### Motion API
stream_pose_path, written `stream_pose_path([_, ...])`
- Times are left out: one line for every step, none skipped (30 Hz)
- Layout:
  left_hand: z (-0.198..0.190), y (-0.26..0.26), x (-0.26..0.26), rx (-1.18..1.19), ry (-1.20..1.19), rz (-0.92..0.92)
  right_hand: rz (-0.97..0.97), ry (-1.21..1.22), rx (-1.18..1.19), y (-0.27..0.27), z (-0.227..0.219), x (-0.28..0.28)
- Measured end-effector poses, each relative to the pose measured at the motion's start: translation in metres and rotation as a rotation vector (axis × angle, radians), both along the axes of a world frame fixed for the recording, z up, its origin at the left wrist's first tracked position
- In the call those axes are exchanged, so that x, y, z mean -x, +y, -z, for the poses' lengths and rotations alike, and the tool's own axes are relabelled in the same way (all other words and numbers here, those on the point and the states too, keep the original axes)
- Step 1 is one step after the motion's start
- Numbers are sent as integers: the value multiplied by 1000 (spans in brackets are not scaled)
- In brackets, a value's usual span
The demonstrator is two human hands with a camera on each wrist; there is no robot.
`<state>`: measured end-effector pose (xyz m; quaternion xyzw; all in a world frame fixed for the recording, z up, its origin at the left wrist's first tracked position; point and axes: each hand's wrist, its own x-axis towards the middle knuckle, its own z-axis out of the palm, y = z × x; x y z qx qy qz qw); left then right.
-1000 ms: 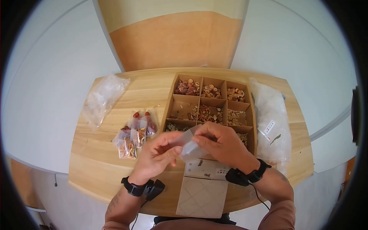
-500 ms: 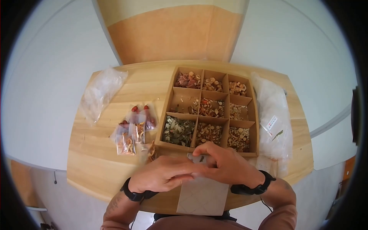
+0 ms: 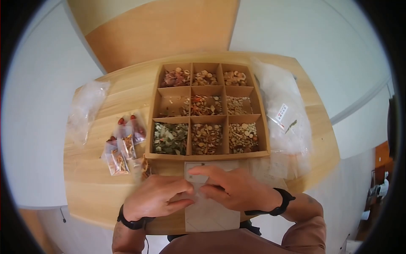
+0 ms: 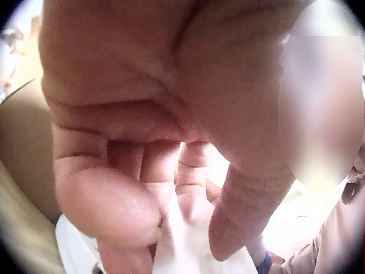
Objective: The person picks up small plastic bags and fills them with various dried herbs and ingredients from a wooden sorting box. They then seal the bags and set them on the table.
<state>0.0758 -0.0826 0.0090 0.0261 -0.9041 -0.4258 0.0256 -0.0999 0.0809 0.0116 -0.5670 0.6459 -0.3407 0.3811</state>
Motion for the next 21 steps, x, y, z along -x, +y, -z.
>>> stream_pose_path([0,-1,0,6,-14,2,-3,23,36,2,3,-2])
stream_pose_path([1,-2,0,-7,-3,24,-10,44,74,3,7,-4])
stream_pose_path([3,-3,-1,-22,7,43,9,18,120,5,10,-5])
stream_pose_path([4,-3,-1,-37,17,60,27,-8,164,6,13,-7])
stream_pose_path([4,-2,0,-59,42,73,43,-33,208,7,15,-8])
stream_pose_path([3,-2,2,-79,69,86,43,-21,182,8,14,-7])
stream_pose_path([3,-1,4,-100,96,98,42,-10,155,8,12,-5])
stream_pose_path([2,1,4,-76,80,92,40,1,128,9,11,-4])
stream_pose_path([0,2,4,-51,62,82,37,3,155,9,13,-4])
stream_pose_path([-1,3,3,-26,44,73,32,5,182,9,16,-4])
stream_pose_path([-1,2,3,-22,46,73,29,8,209,9,18,-4])
stream_pose_path([1,2,3,-18,48,74,29,3,193,10,17,-3])
stream_pose_path([2,2,3,-14,49,76,28,-3,177,11,15,-3])
stream_pose_path([3,2,4,-4,58,81,28,-8,162,12,15,-2])
stream_pose_path([4,2,4,6,66,88,33,26,175,13,17,1])
stream_pose_path([5,3,4,16,75,95,38,60,186,14,21,6])
stream_pose_path([5,3,4,17,74,101,42,93,198,15,24,11])
stream_pose_path([5,2,5,15,72,107,145,91,137,15,12,19])
stream_pose_path([5,2,5,12,71,113,246,90,73,11,-6,31])
stream_pose_path([5,2,5,10,65,118,353,5,-16,9,-20,43])
stream_pose_path([6,2,6,8,60,125,461,-80,-105,6,-29,53])
